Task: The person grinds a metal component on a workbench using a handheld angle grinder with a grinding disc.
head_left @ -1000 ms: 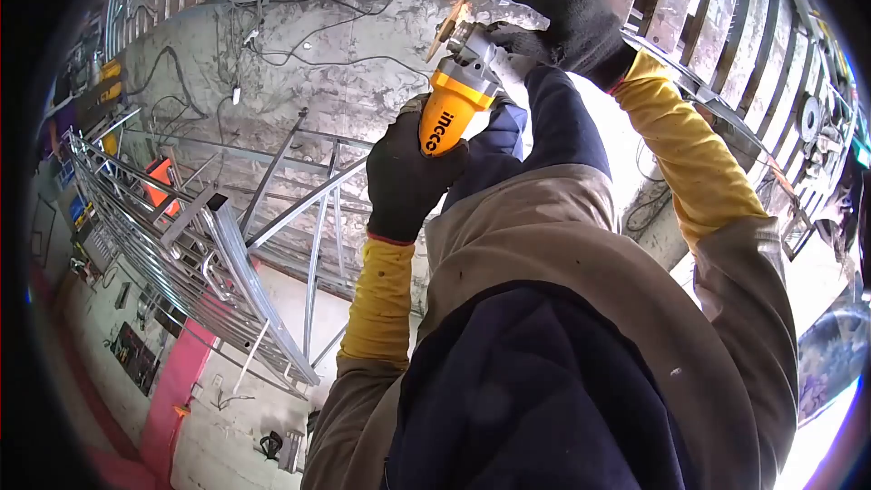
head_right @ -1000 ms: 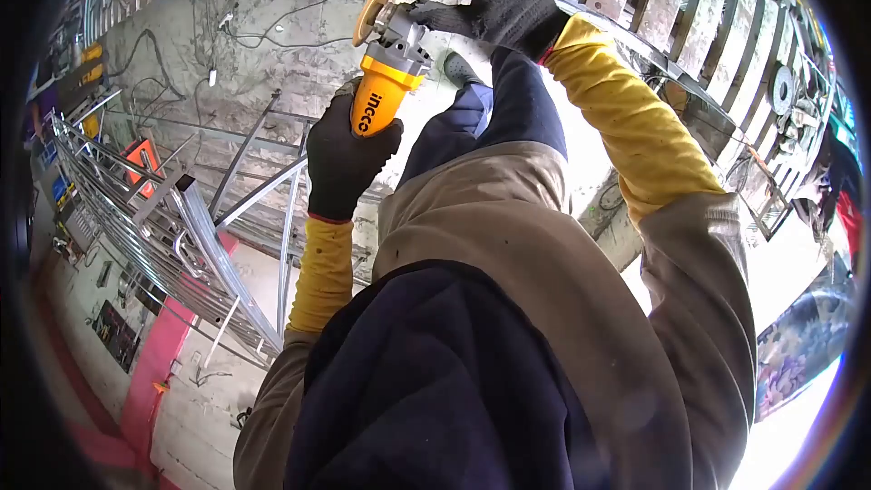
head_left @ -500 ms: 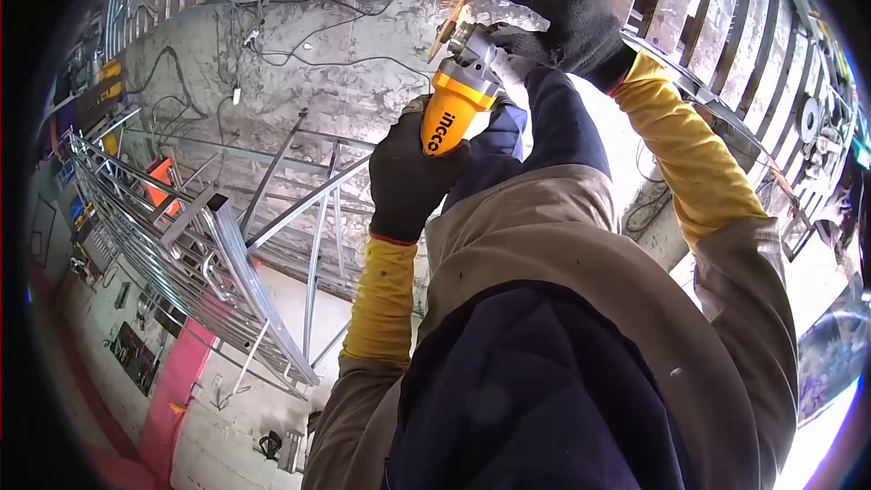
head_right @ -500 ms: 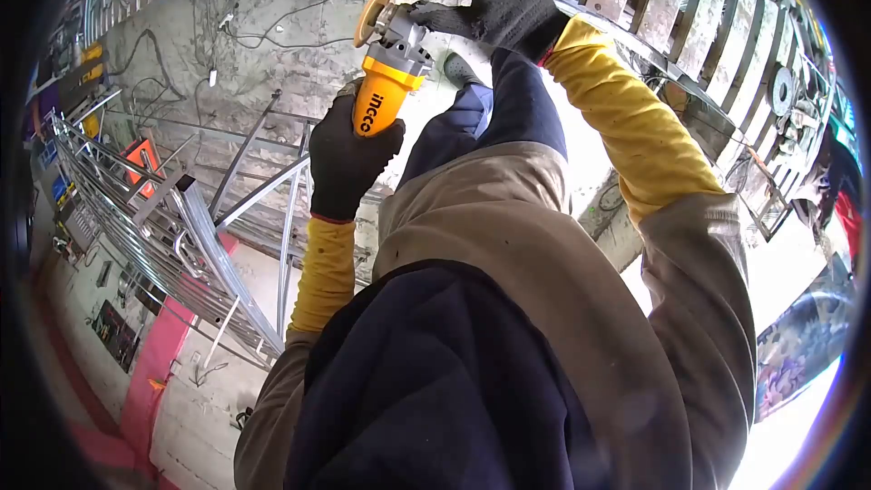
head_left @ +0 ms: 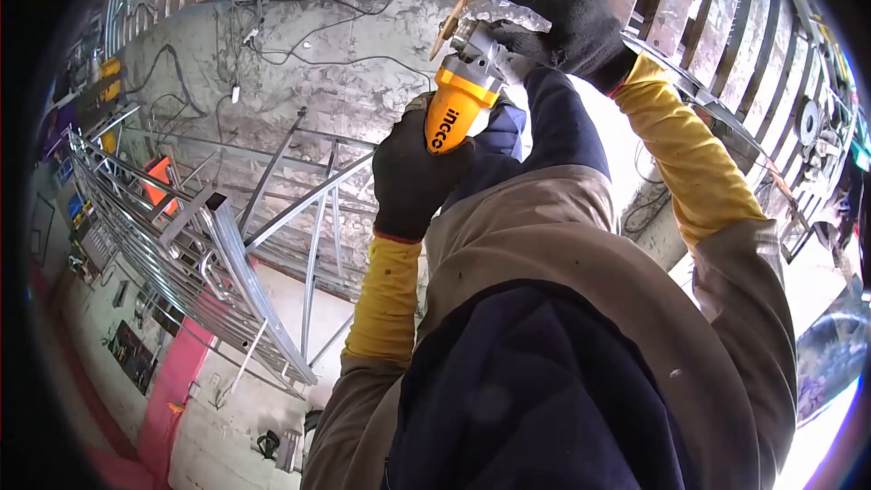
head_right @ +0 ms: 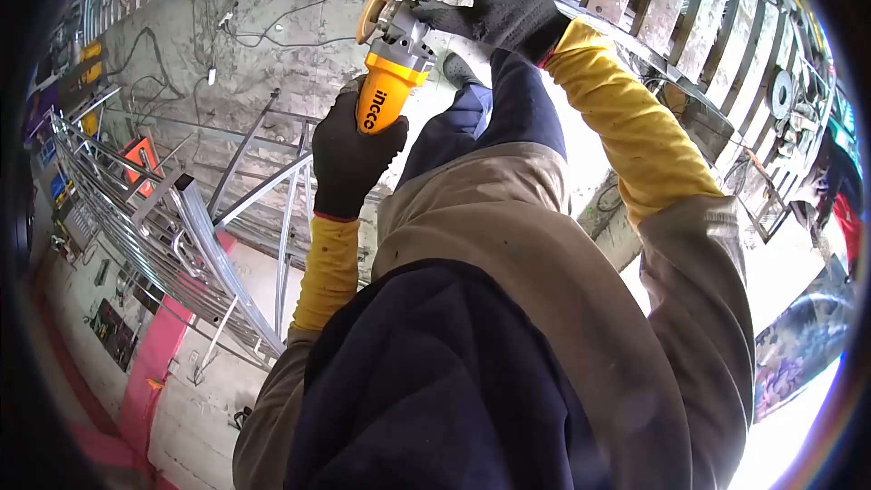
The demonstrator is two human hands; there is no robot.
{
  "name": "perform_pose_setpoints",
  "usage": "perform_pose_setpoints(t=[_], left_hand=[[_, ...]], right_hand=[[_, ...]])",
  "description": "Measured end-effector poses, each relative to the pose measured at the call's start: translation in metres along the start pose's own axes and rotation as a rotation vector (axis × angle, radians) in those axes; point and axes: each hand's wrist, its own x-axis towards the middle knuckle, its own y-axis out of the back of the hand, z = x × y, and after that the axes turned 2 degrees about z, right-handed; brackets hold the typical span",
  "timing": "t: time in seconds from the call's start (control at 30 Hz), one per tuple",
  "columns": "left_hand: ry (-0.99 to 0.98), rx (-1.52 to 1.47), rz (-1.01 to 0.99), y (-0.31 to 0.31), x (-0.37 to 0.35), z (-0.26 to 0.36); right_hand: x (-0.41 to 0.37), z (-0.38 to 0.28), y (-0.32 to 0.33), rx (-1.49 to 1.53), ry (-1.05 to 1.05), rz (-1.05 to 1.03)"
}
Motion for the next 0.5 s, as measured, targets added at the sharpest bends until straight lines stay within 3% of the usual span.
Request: perform_pose_setpoints(t=[0.2,0.4,0.5], left_hand=[[-0.079,-0.003,0.045,0.0044,-0.0021,-0.0022],[0.075,-0.062,-0.065,0.0085,-0.0019,-0.0008],[0.003,-0.03,-0.027,0.0072,-0.0009,-0.0034]], right_hand=[[0.0011,-0.0009,0.0016,0.013,0.018,0.005],[-0.0004,-0.0004,0.0009,0.021,0.002,0.0],[0.0007,-0.0007,-0.0005,0.018,0.008,-0.003]])
